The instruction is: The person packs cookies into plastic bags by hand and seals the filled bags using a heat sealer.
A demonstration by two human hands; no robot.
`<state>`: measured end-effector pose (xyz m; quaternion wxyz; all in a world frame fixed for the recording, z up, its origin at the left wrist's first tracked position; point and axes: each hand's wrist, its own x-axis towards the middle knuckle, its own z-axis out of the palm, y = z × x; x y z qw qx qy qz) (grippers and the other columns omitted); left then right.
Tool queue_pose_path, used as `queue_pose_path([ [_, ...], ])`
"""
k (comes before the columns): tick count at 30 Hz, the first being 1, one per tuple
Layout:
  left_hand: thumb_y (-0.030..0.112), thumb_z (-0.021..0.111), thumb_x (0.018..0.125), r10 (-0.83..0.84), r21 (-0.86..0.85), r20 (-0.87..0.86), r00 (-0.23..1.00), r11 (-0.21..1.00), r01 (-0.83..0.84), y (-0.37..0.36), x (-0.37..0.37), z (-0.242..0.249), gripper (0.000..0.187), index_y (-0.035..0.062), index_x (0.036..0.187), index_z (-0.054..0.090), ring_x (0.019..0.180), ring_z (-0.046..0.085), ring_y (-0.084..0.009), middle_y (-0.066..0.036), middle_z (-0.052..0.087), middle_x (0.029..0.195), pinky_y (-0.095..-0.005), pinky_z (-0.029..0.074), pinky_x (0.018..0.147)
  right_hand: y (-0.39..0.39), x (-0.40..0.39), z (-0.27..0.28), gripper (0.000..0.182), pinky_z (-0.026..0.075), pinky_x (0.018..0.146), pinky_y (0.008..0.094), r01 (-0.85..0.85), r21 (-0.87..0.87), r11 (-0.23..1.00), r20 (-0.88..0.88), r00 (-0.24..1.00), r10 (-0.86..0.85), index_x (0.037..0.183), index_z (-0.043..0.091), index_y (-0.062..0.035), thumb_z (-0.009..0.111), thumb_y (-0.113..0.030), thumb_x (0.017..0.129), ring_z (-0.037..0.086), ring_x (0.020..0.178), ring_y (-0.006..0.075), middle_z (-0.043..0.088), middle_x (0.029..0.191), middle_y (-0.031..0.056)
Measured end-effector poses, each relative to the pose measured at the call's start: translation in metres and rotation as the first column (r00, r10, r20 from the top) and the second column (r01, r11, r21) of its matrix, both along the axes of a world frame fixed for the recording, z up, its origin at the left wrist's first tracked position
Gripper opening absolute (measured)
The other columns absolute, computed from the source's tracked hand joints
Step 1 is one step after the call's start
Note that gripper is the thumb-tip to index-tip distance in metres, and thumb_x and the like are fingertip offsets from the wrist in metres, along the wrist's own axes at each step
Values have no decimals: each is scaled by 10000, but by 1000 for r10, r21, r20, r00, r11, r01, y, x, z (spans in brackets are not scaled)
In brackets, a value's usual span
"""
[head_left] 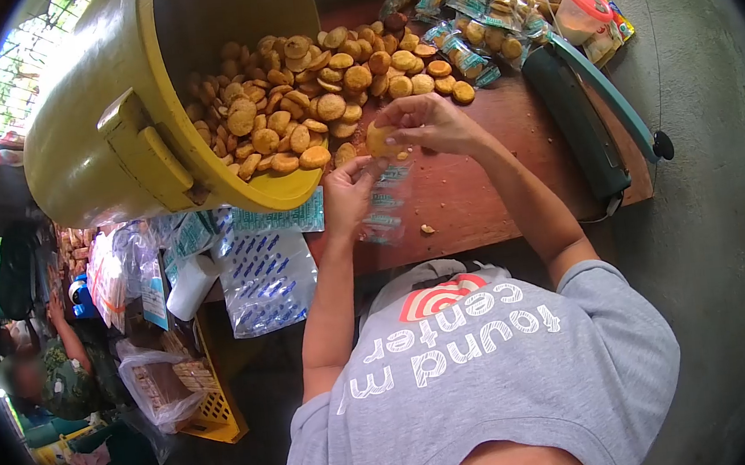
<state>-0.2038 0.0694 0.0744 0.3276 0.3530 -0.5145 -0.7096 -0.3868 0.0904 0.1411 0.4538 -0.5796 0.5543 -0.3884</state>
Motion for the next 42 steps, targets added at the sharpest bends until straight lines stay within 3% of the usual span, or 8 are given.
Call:
queue_pose_path([
  [6,261,637,816,-118,193,-171,978,970,150,-1,1,-7,338,-9,1014,592,713,566,-59,-23,624,847,-197,464,616,4,-6,-31,226,433,586,252,-203,-35,979,84,975,205,944,654,-52,658,-213,785,525,693,68,616,831,23],
  [10,234,639,816,-152,395,-300,942,879,267,2,3,-1,335,11,1058,574,809,565,-71,-25,607,943,-218,465,688,14,-2,-49,261,453,710,344,-376,-301,876,-535,828,171,997,646,-85,588,-273,826,586,764,211,634,819,83],
  [18,121,639,799,-308,215,-40,951,926,309,8,24,-16,320,-1,1080,544,876,597,-144,-77,621,974,-291,491,772,-9,13,-41,261,465,679,327,-208,-36,977,11,978,209,1035,621,-88,568,-259,845,614,747,223,654,856,107],
  [21,124,659,784,-228,290,-109,967,923,251,5,25,-11,307,6,1052,566,868,597,-132,-71,629,961,-274,480,777,-41,1,-59,299,473,689,334,29,-135,990,-289,955,-67,1037,619,-93,624,-257,788,615,781,255,646,865,118],
  [24,115,682,763,-184,320,-165,969,919,229,3,24,-8,293,9,1020,586,843,598,-117,-61,635,944,-253,472,766,-53,-5,-99,374,474,691,355,-111,-444,889,-741,603,-294,1028,618,-100,685,-244,689,606,806,281,627,858,124],
  [29,71,699,736,-182,187,-92,979,963,196,-2,23,-15,314,3,1019,582,829,598,-116,-58,634,940,-254,474,760,-61,-12,-79,363,474,710,351,-124,46,991,-680,723,122,992,601,-91,678,-169,645,587,837,272,590,924,129],
  [33,61,701,727,-147,178,-30,989,973,150,-4,20,-14,317,3,1016,582,799,597,-107,-53,635,916,-243,478,732,-61,-22,-97,333,479,686,333,-220,-44,975,-664,736,136,985,598,-77,667,-166,671,591,785,244,594,899,108],
  [42,71,707,710,-163,80,73,984,984,157,-3,13,-6,323,-11,1000,590,771,593,-104,-58,637,892,-245,478,702,-46,-20,-31,281,464,721,240,125,-51,991,295,950,-104,1039,575,-46,635,-152,786,546,843,88,598,936,36],
])
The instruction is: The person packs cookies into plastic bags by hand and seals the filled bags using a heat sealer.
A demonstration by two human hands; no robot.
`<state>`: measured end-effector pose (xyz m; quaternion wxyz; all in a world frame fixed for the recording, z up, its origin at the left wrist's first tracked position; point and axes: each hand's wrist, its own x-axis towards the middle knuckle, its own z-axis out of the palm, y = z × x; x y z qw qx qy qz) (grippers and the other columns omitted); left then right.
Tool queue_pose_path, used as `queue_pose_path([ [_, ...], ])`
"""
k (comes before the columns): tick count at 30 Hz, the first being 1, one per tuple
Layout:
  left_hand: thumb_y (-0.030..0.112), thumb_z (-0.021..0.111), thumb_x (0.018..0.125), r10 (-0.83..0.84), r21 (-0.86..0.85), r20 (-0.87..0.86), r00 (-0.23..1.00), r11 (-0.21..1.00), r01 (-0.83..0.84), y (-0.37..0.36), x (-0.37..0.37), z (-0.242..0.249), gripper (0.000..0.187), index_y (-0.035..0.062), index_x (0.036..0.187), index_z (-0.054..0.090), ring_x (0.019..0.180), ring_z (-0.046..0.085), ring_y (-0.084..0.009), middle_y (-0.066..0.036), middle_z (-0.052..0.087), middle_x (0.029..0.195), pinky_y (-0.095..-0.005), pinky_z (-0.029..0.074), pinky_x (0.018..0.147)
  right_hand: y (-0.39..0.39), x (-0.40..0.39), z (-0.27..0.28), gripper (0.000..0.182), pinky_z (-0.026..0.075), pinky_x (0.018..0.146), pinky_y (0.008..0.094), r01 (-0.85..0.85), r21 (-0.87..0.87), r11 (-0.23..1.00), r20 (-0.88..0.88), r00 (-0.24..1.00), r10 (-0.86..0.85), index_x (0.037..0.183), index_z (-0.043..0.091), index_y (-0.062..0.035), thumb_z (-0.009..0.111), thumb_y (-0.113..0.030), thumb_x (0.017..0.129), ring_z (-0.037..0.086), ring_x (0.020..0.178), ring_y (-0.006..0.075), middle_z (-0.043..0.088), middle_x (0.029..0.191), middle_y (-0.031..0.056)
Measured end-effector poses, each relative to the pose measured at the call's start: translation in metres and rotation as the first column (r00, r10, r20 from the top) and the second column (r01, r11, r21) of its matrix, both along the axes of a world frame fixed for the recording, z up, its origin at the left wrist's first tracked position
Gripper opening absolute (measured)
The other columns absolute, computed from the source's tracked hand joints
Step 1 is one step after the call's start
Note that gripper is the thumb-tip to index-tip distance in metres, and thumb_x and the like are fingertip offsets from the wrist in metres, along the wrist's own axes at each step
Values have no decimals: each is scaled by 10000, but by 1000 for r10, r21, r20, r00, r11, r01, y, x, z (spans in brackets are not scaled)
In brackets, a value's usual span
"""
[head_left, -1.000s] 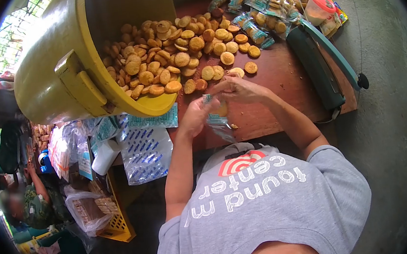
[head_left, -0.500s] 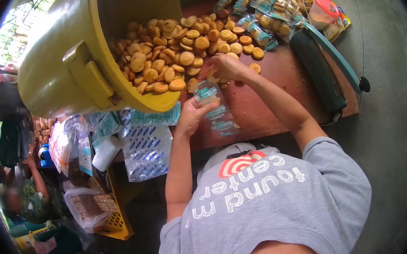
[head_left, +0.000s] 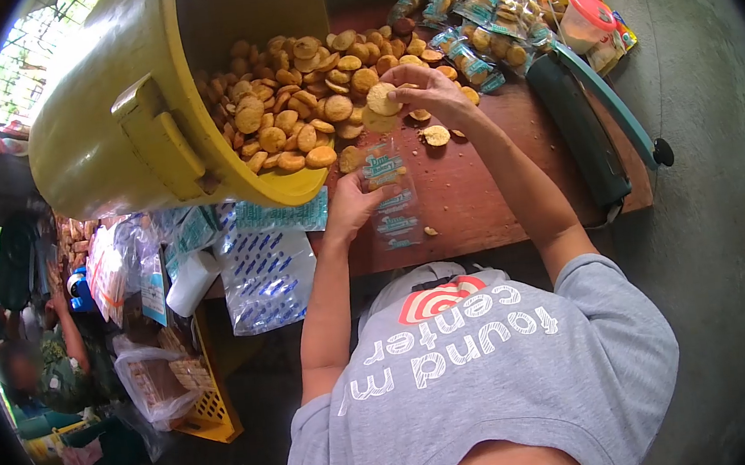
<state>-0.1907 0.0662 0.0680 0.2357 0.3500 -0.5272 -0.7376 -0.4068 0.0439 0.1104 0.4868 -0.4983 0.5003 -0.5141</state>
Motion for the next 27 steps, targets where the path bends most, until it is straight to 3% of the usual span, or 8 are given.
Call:
queue_pose_path([
  [2,72,707,707,15,-54,5,1000,998,-15,-1,-3,-2,325,-14,998,593,771,592,-106,-60,637,892,-247,475,699,6,5,7,256,460,739,250,-8,-2,1000,60,998,9,1028,583,-55,623,-137,789,546,856,86,599,940,19],
  [4,74,707,702,-1,-85,47,999,996,5,-3,-5,-1,325,-9,997,598,774,588,-108,-59,638,890,-250,472,697,8,7,11,253,458,752,257,-157,75,985,-76,984,163,1027,580,-51,612,-115,785,549,871,93,601,941,7],
  [9,49,704,700,-6,-50,2,1000,999,6,-5,-6,1,318,5,999,604,774,584,-99,-54,638,886,-246,470,697,8,5,3,241,440,780,249,-327,91,940,-155,928,338,985,615,-93,611,-80,744,557,829,92,617,871,10],
  [13,24,701,697,-6,-69,13,1000,998,7,-7,-6,-3,324,7,1003,599,776,586,-97,-47,638,888,-249,474,709,9,7,7,215,446,773,260,-271,117,955,-193,937,290,961,631,-77,609,-85,748,557,820,97,615,853,11],
  [15,11,695,701,4,-61,6,1000,998,-3,-7,-4,3,341,4,1019,573,786,596,-118,-57,629,908,-268,492,715,9,9,1,196,457,760,276,-322,39,946,-420,853,308,945,647,-69,601,-93,755,568,818,120,609,862,22],
  [18,24,702,704,17,-1,-58,998,1000,-17,-7,-3,7,360,-6,1033,557,809,599,-124,-60,626,918,-271,493,738,15,15,-3,186,465,758,290,-295,-74,953,-481,847,225,938,657,-69,594,-104,766,574,849,159,597,907,48],
  [22,70,716,716,36,201,-195,980,980,4,-8,-1,14,368,-17,1036,556,849,595,-124,-61,627,921,-263,473,775,24,26,-1,190,458,812,297,-297,-93,950,-450,864,226,960,656,-81,605,-121,781,560,925,172,571,1024,63],
  [27,106,705,740,9,200,-216,976,979,35,-9,-1,14,340,-13,1022,554,857,595,-131,-63,620,925,-267,474,777,28,30,-5,196,460,790,295,-343,-151,927,-485,843,233,950,658,-98,641,-186,776,527,996,176,562,1058,57],
])
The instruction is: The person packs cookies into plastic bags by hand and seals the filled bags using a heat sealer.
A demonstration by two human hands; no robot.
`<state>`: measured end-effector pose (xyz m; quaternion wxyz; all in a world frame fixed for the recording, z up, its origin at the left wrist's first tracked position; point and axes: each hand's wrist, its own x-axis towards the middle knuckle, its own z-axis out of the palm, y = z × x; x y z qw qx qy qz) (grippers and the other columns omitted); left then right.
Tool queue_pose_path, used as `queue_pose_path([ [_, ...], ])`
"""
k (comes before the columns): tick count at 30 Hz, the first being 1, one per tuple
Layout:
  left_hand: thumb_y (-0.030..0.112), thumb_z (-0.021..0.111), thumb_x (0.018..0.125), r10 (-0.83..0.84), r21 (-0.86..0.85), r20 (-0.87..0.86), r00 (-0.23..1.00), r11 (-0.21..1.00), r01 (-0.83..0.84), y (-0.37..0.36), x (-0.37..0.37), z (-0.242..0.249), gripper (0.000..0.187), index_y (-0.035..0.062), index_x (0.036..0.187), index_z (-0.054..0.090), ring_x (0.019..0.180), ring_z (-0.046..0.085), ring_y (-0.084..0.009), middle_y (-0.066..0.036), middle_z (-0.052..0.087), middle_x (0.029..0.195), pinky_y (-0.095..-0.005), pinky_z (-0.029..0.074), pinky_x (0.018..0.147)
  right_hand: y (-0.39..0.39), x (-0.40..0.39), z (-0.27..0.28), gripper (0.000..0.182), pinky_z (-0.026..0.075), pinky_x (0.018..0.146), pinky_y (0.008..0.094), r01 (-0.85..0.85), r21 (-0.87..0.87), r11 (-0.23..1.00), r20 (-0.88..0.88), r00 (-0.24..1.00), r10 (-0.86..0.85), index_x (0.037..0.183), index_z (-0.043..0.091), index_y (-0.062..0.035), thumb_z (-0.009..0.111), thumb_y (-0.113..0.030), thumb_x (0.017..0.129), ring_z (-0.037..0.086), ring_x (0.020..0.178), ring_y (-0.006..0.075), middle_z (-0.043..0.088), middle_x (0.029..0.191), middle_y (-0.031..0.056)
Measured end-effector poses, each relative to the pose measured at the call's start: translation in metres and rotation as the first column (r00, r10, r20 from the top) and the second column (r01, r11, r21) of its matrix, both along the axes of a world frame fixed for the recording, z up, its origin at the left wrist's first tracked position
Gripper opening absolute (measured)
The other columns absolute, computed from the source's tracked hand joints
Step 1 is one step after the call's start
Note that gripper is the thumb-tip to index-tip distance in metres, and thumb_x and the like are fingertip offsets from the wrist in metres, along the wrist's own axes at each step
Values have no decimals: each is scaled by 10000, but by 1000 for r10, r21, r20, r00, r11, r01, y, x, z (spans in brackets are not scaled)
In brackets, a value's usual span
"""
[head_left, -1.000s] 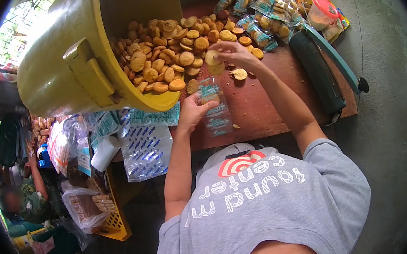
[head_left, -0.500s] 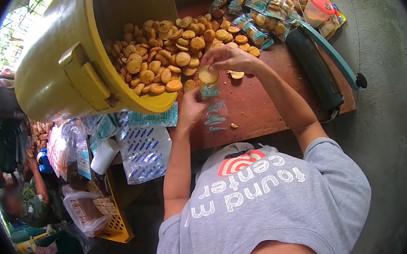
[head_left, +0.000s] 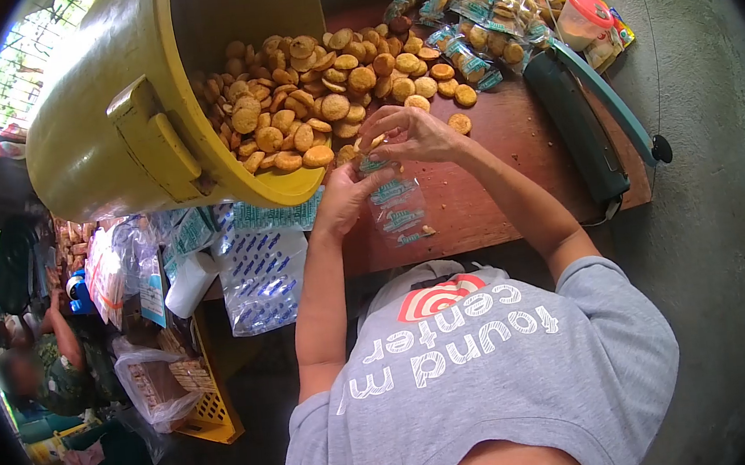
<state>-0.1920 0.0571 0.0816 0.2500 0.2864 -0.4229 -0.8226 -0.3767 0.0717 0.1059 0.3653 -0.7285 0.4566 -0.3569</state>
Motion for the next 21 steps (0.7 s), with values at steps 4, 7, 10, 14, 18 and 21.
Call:
queue_pose_path([
  [4,158,694,761,-16,-92,107,994,995,26,1,-2,-3,367,-9,1048,539,836,582,-117,-62,610,952,-255,465,758,2,5,-8,148,466,739,314,84,71,994,106,990,-91,853,639,-64,655,-186,772,552,891,199,574,952,71],
  [7,171,691,766,-1,-142,117,993,990,18,0,-4,-9,390,-12,1069,528,823,572,-107,-61,602,963,-248,459,742,3,11,-13,129,464,683,316,147,-53,988,-14,989,-148,882,586,-39,612,-141,807,560,823,197,567,886,89],
  [10,158,651,800,-6,-89,98,995,996,14,-3,-5,-16,376,8,1109,498,882,566,-129,-60,585,994,-262,472,766,3,15,-17,117,455,656,320,260,80,962,124,955,-268,916,536,-19,558,-102,837,561,768,201,562,839,109],
  [14,204,614,833,-27,-1,44,999,1000,27,0,-9,-4,351,22,1113,503,868,563,-119,-53,582,988,-263,483,736,1,20,-26,111,455,634,335,318,99,943,152,932,-330,922,510,-6,532,-90,853,566,719,225,570,799,116],
  [18,220,614,833,24,143,-44,999,990,-18,1,-13,-6,323,32,1083,532,799,564,-92,-37,596,931,-238,469,681,-3,15,-26,177,382,749,354,440,-99,892,94,897,-432,855,549,-39,565,-215,849,546,611,201,570,661,76],
  [21,214,641,811,-2,66,34,999,998,-1,2,-11,-11,329,37,1068,534,777,562,-88,-27,591,905,-230,470,652,-4,8,-18,342,266,856,341,461,-189,867,-59,876,-479,766,610,-63,581,-400,819,521,567,160,563,587,49],
])
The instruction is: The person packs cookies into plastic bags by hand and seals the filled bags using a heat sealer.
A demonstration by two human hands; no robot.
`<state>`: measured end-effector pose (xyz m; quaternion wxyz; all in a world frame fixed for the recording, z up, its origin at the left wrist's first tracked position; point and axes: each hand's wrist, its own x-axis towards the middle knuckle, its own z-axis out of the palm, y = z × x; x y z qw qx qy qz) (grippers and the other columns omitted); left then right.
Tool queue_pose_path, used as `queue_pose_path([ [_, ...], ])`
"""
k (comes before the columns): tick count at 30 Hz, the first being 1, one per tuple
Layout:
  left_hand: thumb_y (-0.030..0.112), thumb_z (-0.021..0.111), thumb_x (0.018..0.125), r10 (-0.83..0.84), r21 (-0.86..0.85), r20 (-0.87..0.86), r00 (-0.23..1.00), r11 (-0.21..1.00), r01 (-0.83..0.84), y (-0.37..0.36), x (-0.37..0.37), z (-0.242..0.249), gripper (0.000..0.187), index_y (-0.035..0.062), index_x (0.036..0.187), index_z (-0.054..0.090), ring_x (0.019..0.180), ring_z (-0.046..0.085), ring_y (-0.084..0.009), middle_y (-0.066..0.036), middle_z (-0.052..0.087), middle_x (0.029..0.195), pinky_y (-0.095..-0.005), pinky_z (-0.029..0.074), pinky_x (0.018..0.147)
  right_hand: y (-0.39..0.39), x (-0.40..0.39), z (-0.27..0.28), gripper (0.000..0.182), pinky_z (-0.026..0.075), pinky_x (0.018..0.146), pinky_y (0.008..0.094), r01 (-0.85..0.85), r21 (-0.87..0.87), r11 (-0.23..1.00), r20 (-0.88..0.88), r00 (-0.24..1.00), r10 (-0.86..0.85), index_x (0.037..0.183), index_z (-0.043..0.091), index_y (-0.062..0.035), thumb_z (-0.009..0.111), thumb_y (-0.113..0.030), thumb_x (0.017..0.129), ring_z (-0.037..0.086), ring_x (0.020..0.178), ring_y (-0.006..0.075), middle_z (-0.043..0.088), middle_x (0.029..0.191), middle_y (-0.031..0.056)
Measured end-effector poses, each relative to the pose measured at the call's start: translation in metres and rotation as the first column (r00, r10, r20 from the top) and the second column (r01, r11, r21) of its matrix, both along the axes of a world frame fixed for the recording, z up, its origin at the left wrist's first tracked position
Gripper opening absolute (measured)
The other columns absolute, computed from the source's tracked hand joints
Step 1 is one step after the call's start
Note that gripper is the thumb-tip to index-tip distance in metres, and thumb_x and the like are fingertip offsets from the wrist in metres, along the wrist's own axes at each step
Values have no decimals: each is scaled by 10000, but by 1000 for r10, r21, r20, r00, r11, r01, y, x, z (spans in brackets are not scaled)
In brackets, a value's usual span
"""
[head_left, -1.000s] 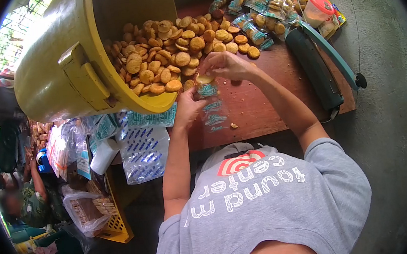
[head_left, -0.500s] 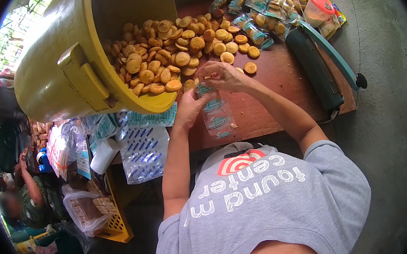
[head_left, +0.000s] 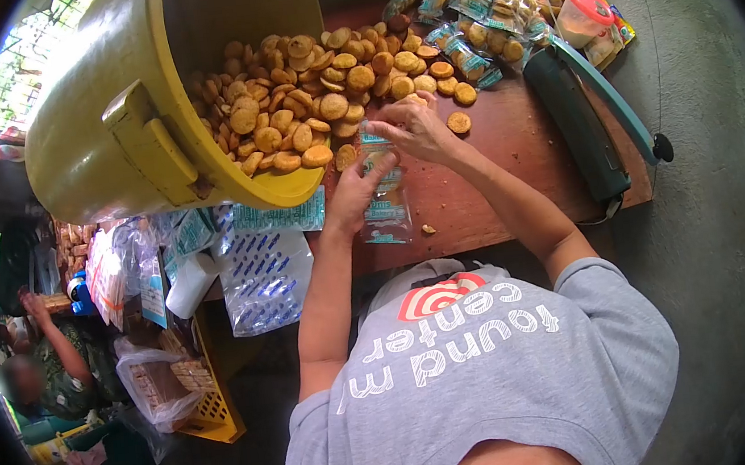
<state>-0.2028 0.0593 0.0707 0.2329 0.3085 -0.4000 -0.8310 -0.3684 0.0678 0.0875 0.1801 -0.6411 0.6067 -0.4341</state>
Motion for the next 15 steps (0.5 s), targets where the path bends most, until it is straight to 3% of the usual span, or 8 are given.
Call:
queue_pose_path([
  [2,210,656,798,-38,-99,86,996,994,47,2,0,-1,331,40,1056,537,764,562,-87,-22,588,892,-229,470,640,2,-8,7,418,283,866,378,-172,449,877,-46,976,215,773,646,-54,578,-465,805,515,564,172,580,607,70],
  [4,185,674,780,-136,-136,142,980,978,156,7,1,-1,343,43,1048,515,651,576,-104,-16,583,814,-252,484,562,11,-9,17,460,328,842,369,-131,492,861,-106,972,208,812,666,-53,568,-502,800,518,574,180,582,599,93],
  [6,176,686,767,-156,-123,146,977,977,175,7,3,0,342,45,1036,520,638,570,-97,-12,580,810,-245,480,555,12,-14,21,469,378,787,345,-260,378,888,316,938,140,837,674,-53,556,-507,808,535,604,202,582,614,116],
  [8,158,708,743,-193,-94,150,970,973,208,9,4,0,341,49,1012,529,611,558,-82,-5,576,801,-229,471,541,13,-38,25,370,400,737,304,-205,468,859,351,936,32,910,667,-87,578,-433,814,578,661,229,601,662,107],
  [9,158,708,743,-197,-93,150,969,973,212,10,3,1,341,49,1012,529,611,558,-82,-5,576,801,-229,471,541,8,-53,17,301,392,748,323,-44,442,896,92,996,3,946,655,-115,594,-375,806,590,700,238,612,692,90],
  [11,171,727,719,-128,-64,125,984,988,137,11,0,4,385,50,1012,509,623,582,-106,-40,599,822,-242,486,541,12,-70,-4,273,359,763,378,182,331,926,-414,910,-31,1012,616,-168,638,-220,745,606,797,241,628,782,60],
  [14,171,735,711,-141,-106,99,985,983,151,9,-2,-1,398,50,1015,509,626,578,-102,-46,607,844,-239,487,556,27,-69,-40,266,326,801,402,86,110,990,-553,833,-10,964,619,-145,662,-188,705,599,816,244,618,827,62],
  [15,171,735,711,-140,-106,98,985,983,150,8,-3,-3,398,50,1015,509,626,578,-102,-46,607,844,-239,487,556,27,-68,-38,260,383,768,379,86,169,982,-412,911,-9,931,634,-139,680,-141,676,599,791,223,606,833,64],
])
